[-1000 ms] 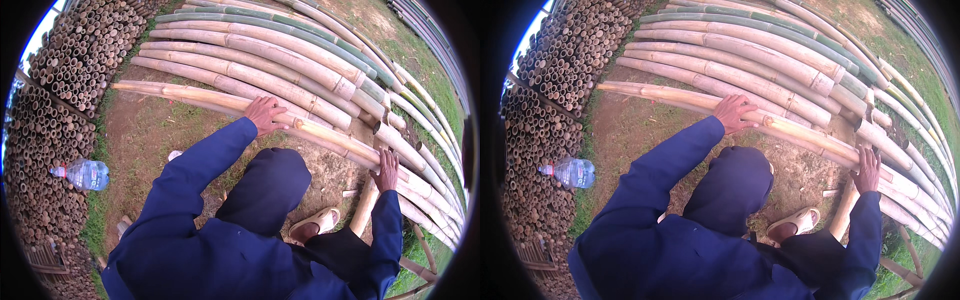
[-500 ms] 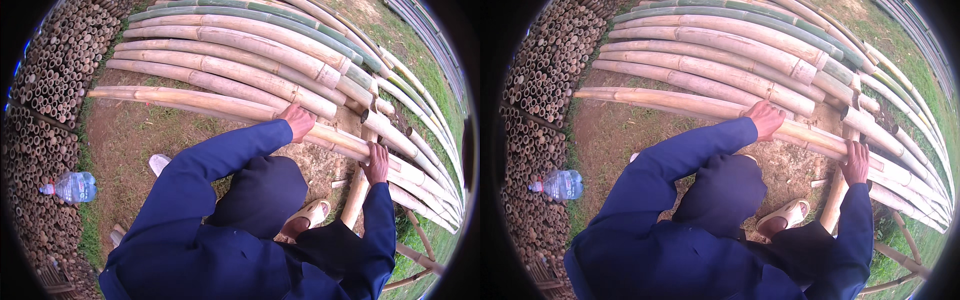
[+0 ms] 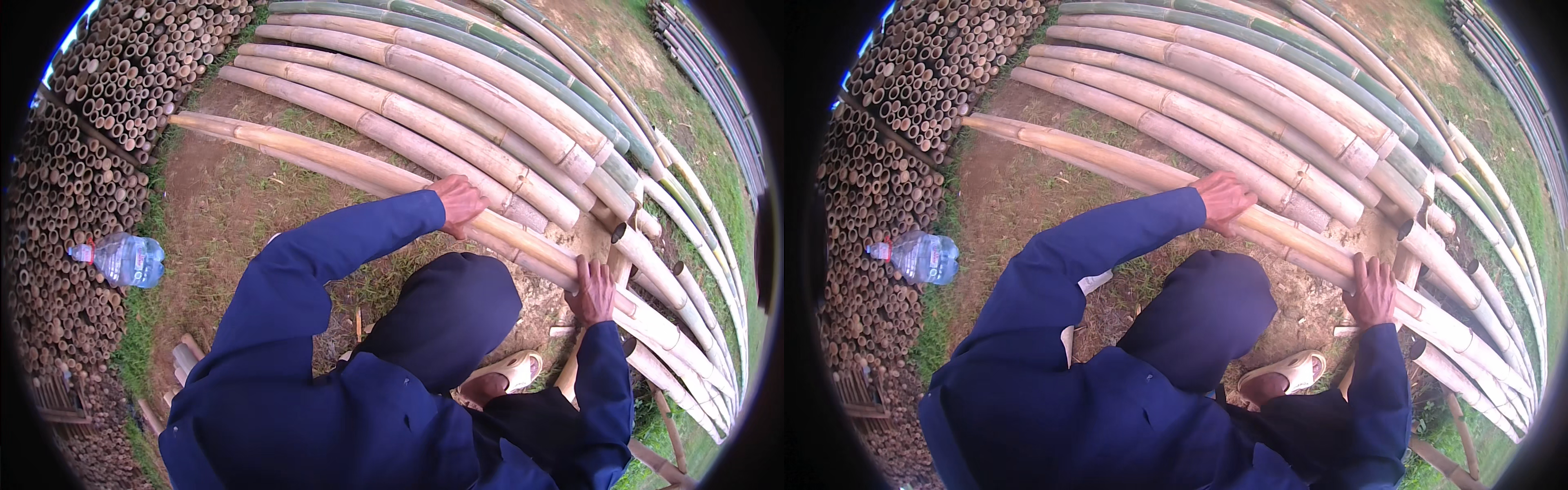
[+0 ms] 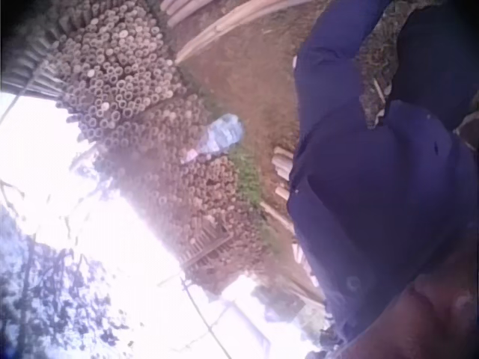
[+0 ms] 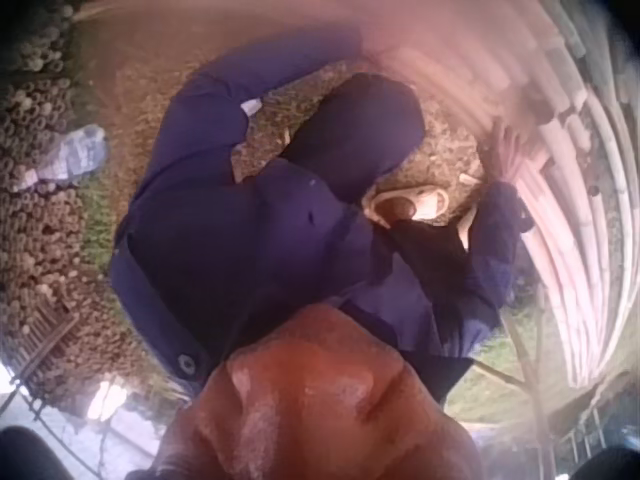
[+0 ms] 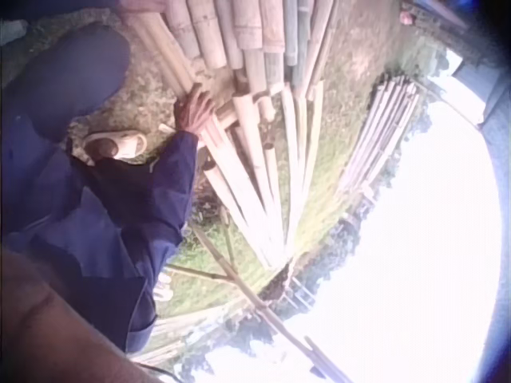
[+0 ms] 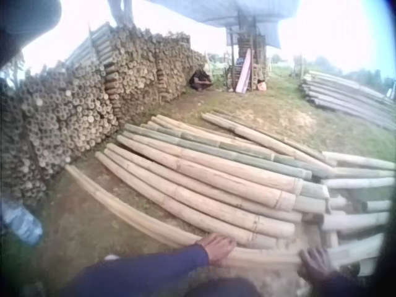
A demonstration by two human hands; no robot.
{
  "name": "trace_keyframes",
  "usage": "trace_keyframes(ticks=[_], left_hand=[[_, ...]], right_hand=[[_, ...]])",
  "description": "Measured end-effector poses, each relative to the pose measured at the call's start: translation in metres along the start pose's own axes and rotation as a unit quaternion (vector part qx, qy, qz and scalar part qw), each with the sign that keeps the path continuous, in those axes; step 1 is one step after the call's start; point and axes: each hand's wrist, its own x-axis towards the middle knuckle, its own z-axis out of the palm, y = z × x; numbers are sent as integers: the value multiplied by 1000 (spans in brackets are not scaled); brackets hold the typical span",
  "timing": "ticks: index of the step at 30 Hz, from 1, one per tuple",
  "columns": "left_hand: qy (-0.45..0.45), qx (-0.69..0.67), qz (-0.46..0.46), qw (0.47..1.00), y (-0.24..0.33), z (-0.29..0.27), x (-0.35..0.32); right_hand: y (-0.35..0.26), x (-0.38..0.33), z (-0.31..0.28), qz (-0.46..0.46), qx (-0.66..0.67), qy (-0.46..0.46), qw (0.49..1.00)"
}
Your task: The person uses a hand saw to cut bamboo poles into shorter sections. They repeatedly position a pole, saw through it, and then move the cut pieces aside.
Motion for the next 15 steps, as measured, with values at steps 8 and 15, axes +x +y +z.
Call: trace_keyframes(ticks=[8,15], left_hand=[[-11,-53,-102,993,-68,7,-82],[65,-36,-74,994,-17,-11,-38]], right_hand=[[-87,56,1,-30,19,21,999],[-77,49,8,-9,6,33,999]])
